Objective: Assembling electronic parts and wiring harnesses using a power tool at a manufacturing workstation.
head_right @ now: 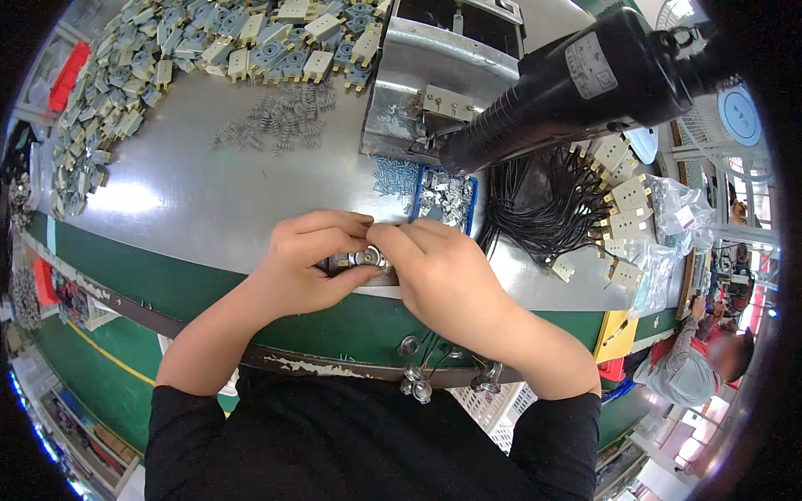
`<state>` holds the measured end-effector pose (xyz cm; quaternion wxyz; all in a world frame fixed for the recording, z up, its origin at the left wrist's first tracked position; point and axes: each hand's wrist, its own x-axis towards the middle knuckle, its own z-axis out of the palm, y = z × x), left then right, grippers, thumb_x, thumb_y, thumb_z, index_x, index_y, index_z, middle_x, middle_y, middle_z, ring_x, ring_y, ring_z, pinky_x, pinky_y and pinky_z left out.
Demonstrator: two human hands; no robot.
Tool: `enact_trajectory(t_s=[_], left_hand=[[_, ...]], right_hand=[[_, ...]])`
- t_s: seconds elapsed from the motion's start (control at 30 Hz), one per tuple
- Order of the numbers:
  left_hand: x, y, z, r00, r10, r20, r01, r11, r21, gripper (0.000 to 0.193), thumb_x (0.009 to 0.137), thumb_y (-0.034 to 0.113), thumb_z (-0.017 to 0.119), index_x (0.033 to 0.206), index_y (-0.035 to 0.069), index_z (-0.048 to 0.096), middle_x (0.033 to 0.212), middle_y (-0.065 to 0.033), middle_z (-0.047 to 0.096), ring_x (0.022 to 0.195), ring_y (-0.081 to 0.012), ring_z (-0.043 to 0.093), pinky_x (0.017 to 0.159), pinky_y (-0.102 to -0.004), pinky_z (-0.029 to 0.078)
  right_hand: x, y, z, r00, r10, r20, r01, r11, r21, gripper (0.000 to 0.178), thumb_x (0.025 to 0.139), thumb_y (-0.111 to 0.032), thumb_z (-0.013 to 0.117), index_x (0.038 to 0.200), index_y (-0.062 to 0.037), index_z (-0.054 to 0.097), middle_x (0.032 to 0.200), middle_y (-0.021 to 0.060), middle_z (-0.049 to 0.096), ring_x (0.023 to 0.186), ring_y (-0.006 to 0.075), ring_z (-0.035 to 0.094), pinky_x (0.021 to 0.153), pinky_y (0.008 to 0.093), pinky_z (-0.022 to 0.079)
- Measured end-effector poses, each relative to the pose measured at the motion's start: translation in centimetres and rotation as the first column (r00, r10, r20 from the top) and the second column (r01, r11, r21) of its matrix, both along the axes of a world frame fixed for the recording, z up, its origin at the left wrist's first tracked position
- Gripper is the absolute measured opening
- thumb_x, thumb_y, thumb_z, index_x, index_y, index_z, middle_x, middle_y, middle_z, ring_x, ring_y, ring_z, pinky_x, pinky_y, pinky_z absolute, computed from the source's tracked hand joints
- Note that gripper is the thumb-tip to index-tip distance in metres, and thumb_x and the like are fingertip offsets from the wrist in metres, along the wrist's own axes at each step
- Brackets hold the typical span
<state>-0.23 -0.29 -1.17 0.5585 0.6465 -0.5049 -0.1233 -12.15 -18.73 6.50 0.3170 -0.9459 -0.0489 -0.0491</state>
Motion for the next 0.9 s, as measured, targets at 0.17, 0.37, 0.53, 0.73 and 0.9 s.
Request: enact_trajectory(t_s=[0.17,0.37,0.53,0.73,0.9], left_hand=[[-0.1,-0.3,0.1,0.996,0.054,0.07,-0.051,0.997,-0.052,0.031,0.073,0.007,0.095,0.094,0.001,0.073,0.107,-0.014,0.078,0.104,-0.0316,0.077,0.088,-0.039,0.063],[0.2,-0.1,0.6,1.0,-0.001,-0.029,0.002,1.0,0.025,0.032,0.075,0.008,0.095,0.098,0.002,0.073,0.108,-0.0127,0.077,0.101,-0.0313,0.076,0.087,-0.0395,0.062],[0.2,-0.3,1.1,0.998,0.007,-0.065,-0.006,1.0,0.019,0.033,0.076,0.008,0.094,0.102,0.004,0.076,0.11,-0.0117,0.075,0.1,-0.0302,0.075,0.088,-0.0394,0.061],[0.2,-0.1,1.1,0.998,-0.028,-0.058,0.03,0.999,0.042,0.029,0.075,0.006,0.094,0.101,0.007,0.08,0.113,-0.0105,0.076,0.096,-0.0277,0.076,0.083,-0.0374,0.062],[0.3,-0.2,0.6,1.0,-0.013,0.003,0.013,1.0,0.01,0.03,0.075,0.006,0.094,0.102,0.007,0.08,0.112,-0.0108,0.076,0.097,-0.0277,0.077,0.082,-0.0366,0.063]], right_hand=[[-0.1,-0.2,0.0,1.0,-0.025,0.019,0.025,0.999,-0.025,0.036,0.086,0.007,0.072,0.121,-0.0009,0.068,0.086,0.0161,0.07,0.077,0.0363,0.069,0.07,0.0436,0.056],[0.9,-1.1,0.4,0.995,-0.075,-0.067,0.085,0.984,0.16,0.024,0.088,0.004,0.074,0.112,0.0015,0.074,0.093,0.0171,0.075,0.083,0.0349,0.073,0.075,0.039,0.059],[1.5,-1.7,0.6,0.982,-0.019,-0.188,0.06,0.975,0.215,0.012,0.089,0.002,0.074,0.1,0.0026,0.078,0.09,0.0172,0.077,0.079,0.0304,0.075,0.074,0.0367,0.059],[2.1,-2.7,0.5,0.959,0.048,-0.278,0.033,0.96,0.279,0.01,0.09,0.001,0.073,0.099,0.0021,0.078,0.086,0.0186,0.076,0.075,0.0315,0.074,0.072,0.0355,0.058],[1.7,-2.7,0.1,0.958,0.029,-0.285,0.067,0.945,0.321,0.009,0.091,0.0,0.072,0.098,0.0013,0.079,0.083,0.0199,0.074,0.073,0.0346,0.074,0.069,0.0367,0.057]])
